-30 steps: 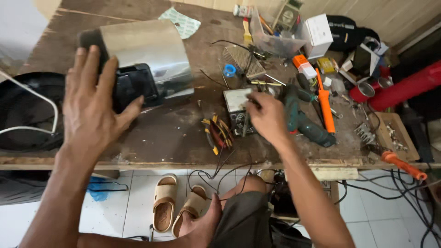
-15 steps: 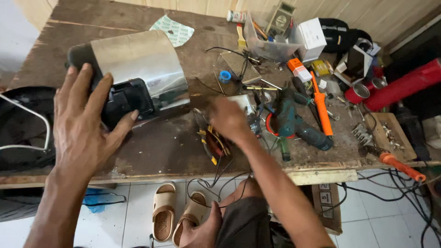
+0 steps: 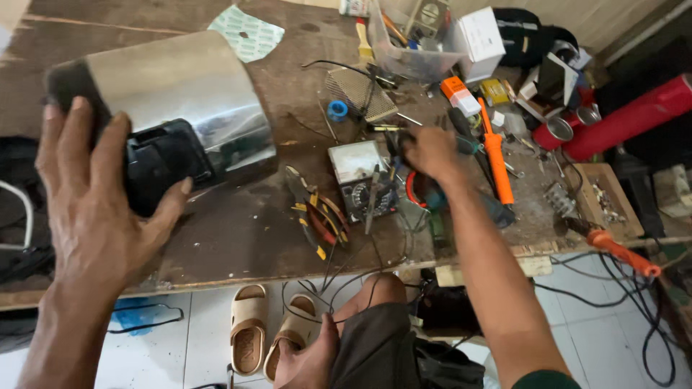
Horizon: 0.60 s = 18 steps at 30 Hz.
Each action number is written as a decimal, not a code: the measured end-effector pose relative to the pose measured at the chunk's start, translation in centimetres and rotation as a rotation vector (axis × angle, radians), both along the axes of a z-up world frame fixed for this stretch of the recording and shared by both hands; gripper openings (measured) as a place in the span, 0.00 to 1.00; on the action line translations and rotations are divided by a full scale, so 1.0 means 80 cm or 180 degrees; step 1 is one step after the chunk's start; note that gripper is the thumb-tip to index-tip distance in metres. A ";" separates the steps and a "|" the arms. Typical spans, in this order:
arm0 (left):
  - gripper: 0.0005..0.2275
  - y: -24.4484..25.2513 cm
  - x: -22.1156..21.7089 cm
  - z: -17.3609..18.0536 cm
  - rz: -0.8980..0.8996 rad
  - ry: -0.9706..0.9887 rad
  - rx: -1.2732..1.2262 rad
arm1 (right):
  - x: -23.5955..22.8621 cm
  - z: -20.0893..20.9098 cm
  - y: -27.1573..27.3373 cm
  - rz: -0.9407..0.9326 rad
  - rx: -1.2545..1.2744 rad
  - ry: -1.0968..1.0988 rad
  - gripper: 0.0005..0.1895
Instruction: The person works on a disassembled electric kettle on a wooden workbench. They use a power drill to remove screws from the base, then switch to a manual screwdriver to continue unscrewing and prying the casing apart. The person manipulates the kettle's internal components and casing throughout the process.
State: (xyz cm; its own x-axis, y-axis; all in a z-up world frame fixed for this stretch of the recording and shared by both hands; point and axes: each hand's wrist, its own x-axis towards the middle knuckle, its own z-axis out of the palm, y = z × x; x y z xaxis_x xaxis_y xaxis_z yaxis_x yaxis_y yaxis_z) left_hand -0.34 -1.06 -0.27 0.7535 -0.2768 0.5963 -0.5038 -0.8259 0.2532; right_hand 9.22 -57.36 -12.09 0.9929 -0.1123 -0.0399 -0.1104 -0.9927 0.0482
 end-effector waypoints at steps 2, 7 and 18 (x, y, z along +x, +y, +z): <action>0.40 0.002 0.001 -0.005 -0.0081 0.0001 0.0007 | -0.058 0.066 0.082 -0.0224 0.0527 -0.0101 0.19; 0.38 0.003 0.000 -0.007 -0.0174 -0.0124 -0.0055 | -0.142 0.074 0.213 0.0076 0.0846 -0.0756 0.35; 0.38 0.008 0.009 -0.016 -0.0150 -0.0312 0.0060 | -0.166 0.074 0.292 0.0234 0.0872 -0.0320 0.38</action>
State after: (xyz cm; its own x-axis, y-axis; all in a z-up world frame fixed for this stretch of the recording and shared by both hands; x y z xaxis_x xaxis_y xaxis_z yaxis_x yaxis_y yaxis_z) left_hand 0.37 -0.43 -1.53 0.6776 -0.3226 0.6609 -0.5639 -0.8048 0.1853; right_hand -4.06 -33.97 -6.18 0.9985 -0.0385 0.0401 -0.0283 -0.9728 -0.2301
